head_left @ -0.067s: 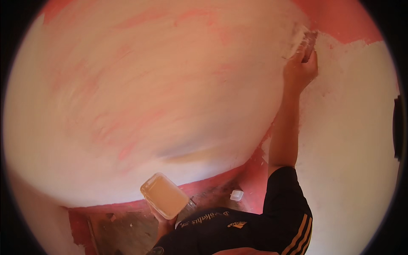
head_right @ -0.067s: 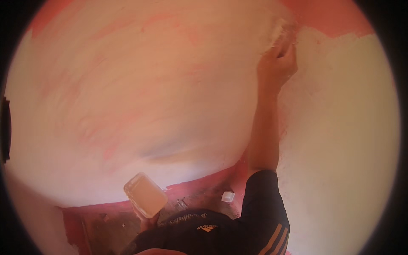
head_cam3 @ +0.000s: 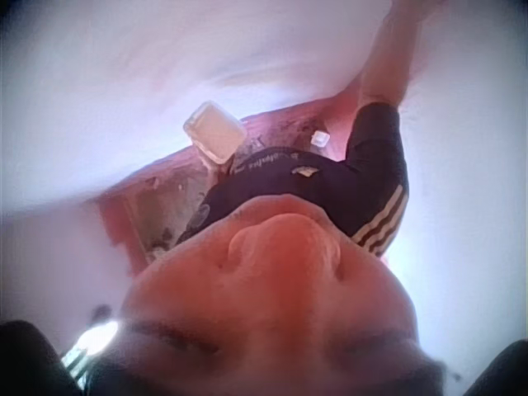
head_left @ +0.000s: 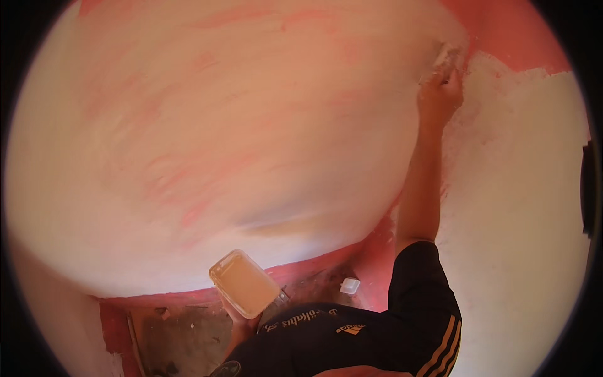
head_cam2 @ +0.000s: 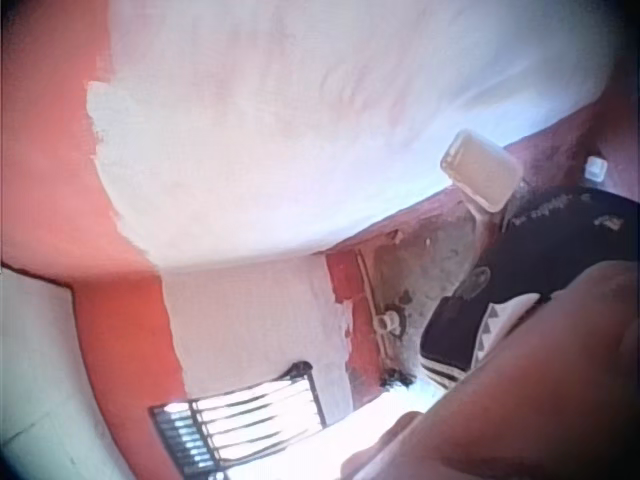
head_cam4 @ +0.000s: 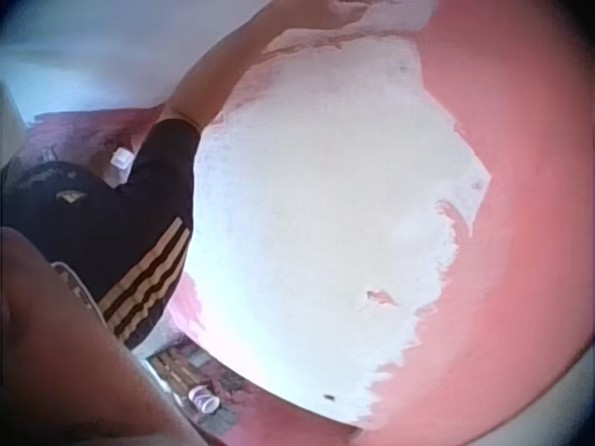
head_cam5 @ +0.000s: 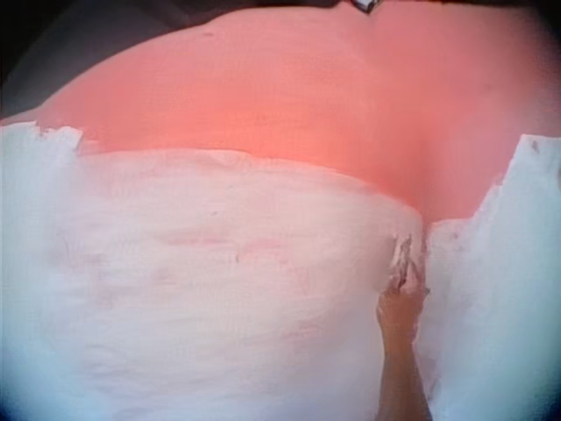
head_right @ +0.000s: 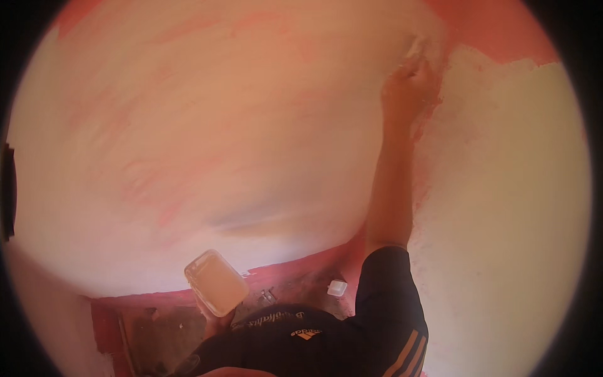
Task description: The person applies a white plaster or filler material to a pink-painted wall and ceiling using a putty knife. They hold a small container of the material in one hand while spreading it across the surfaces with the other.
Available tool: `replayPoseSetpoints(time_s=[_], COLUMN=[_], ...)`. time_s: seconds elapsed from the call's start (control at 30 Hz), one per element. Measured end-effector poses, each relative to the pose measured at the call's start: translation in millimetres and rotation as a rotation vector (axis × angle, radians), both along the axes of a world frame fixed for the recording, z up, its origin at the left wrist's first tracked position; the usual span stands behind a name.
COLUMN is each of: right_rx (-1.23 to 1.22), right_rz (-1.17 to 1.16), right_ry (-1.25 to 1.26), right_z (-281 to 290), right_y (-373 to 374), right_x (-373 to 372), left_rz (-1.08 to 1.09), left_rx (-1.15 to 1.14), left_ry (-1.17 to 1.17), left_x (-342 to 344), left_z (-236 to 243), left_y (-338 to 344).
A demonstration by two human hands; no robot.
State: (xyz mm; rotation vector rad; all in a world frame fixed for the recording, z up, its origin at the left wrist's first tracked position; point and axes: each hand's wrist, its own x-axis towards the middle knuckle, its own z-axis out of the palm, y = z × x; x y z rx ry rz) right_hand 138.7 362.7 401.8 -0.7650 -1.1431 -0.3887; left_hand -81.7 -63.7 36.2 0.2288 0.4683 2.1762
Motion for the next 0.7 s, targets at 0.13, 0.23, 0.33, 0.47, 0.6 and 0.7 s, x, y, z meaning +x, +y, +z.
replayPoseSetpoints(time_s=[0.13,0.23,0.33,0.47,0.6,0.7], right_rx=[0.337,0.383,0.466,0.47,0.087,0.12], right_rz=[0.109,0.235,0.532,0.656,0.188,0.111], right_ry=[-0.221,-0.379,-0.403,-0.208,0.077,-0.07], right_z=[-3.4,-18.6,-38.2,-42.5,-38.5,-53.8], right_y=[-118.4,-253.8,-353.1,-375.5,-361.6,-410.1], right_x=[-139.5,-290.3,-391.6,-406.0,-395.0,-460.7], left_rz=[-0.026,0.092,0.134,0.129,0.09,0.098], left_rx=[0.02,-0.021,-0.057,0.014,-0.011,-0.033], left_ry=[-0.04,-0.032,-0.007,0.001,-0.07,-0.045], left_x=[-38.0,-88.5,-165.3,-263.5,-340.0,-390.0], left_z=[1.0,0.6,-1.5,-18.1,-36.0,-44.3], left_y=[-57.3,-116.2,-194.2,-281.9,-349.6,-384.3])
